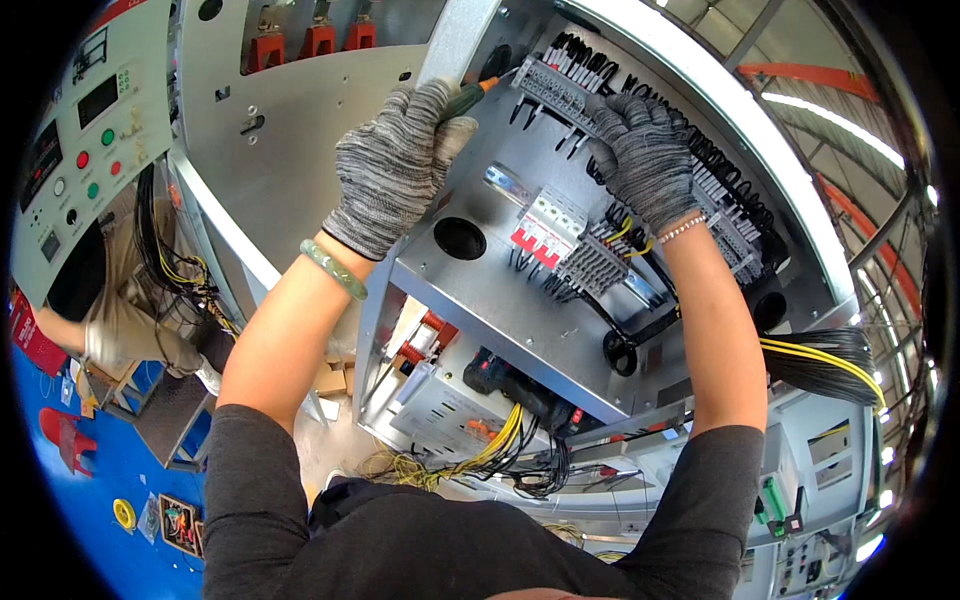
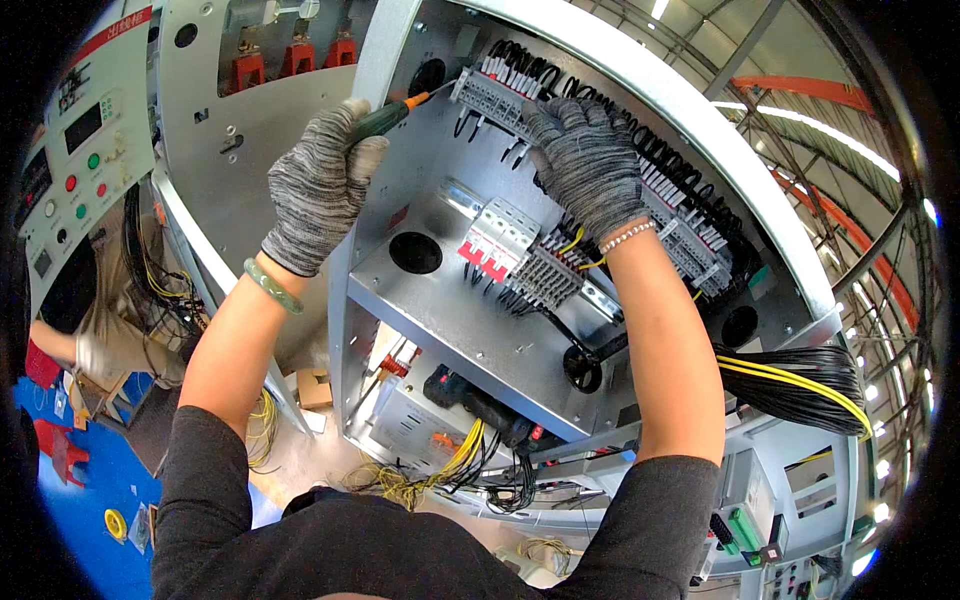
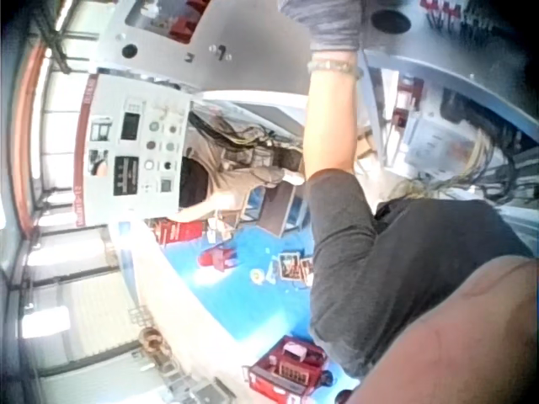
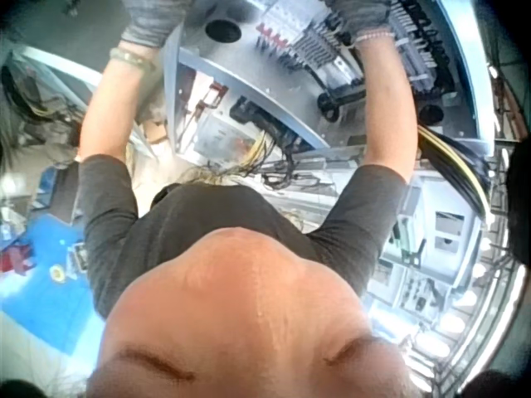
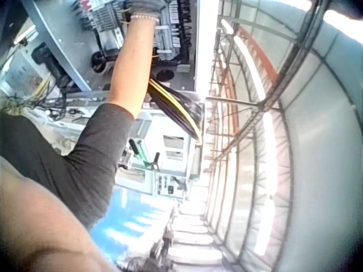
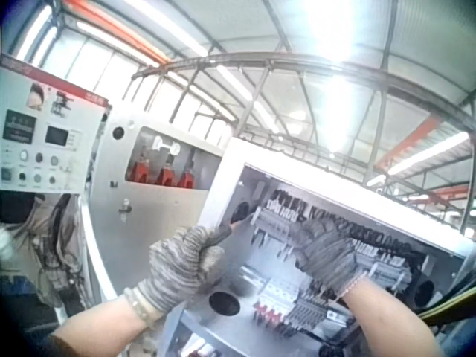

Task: The person works inside an open electrical cabinet, using a screwdriver to tighten terminal screws and organize black and yellow wires. They then use a cordless drill to secure components within the cabinet.

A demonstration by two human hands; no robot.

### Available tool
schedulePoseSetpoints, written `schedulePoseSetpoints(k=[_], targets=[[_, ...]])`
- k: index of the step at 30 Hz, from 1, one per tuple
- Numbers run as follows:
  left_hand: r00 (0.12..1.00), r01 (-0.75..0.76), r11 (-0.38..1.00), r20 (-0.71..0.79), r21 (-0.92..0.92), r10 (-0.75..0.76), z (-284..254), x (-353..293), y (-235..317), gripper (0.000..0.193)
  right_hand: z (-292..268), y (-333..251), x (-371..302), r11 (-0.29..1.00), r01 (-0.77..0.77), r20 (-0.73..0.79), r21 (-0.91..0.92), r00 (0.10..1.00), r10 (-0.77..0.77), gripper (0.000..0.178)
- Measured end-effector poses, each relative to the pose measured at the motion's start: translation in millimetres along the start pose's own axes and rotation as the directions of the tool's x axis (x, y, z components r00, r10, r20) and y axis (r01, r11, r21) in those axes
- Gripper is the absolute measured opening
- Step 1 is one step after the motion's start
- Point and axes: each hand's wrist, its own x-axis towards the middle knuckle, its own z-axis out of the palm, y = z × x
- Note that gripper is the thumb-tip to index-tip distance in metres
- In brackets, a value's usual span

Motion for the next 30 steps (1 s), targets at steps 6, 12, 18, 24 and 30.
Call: schedulePoseSetpoints(k=[6,12,18,24,30], targets=[[0.981,-0.193,0.98,-0.004,-0.056,0.193,-5,0,-8,0.031,-1,1,-2,1.0,-0.009,-0.005,-0.012,1.0,0.009,0.052],[0.996,-0.091,0.996,0.01,-0.007,0.091,-7,8,-5,0.034,-3,0,0,1.0,-0.002,0.002,0.014,1.0,0.002,0.05],[0.967,-0.25,0.966,-0.06,-0.061,0.246,-9,7,-11,0.039,-1,0,-3,1.0,-0.018,-0.006,0.002,1.0,0.018,0.049],[0.979,-0.182,0.982,0.086,-0.05,0.186,-13,19,-13,0.033,0,1,-4,1.0,0.009,-0.041,-0.017,0.999,-0.01,0.051],[0.982,-0.191,0.978,-0.021,-0.088,0.19,-18,18,-8,0.038,0,-1,-1,1.0,0.02,-0.04,0.006,0.999,-0.02,0.051]])
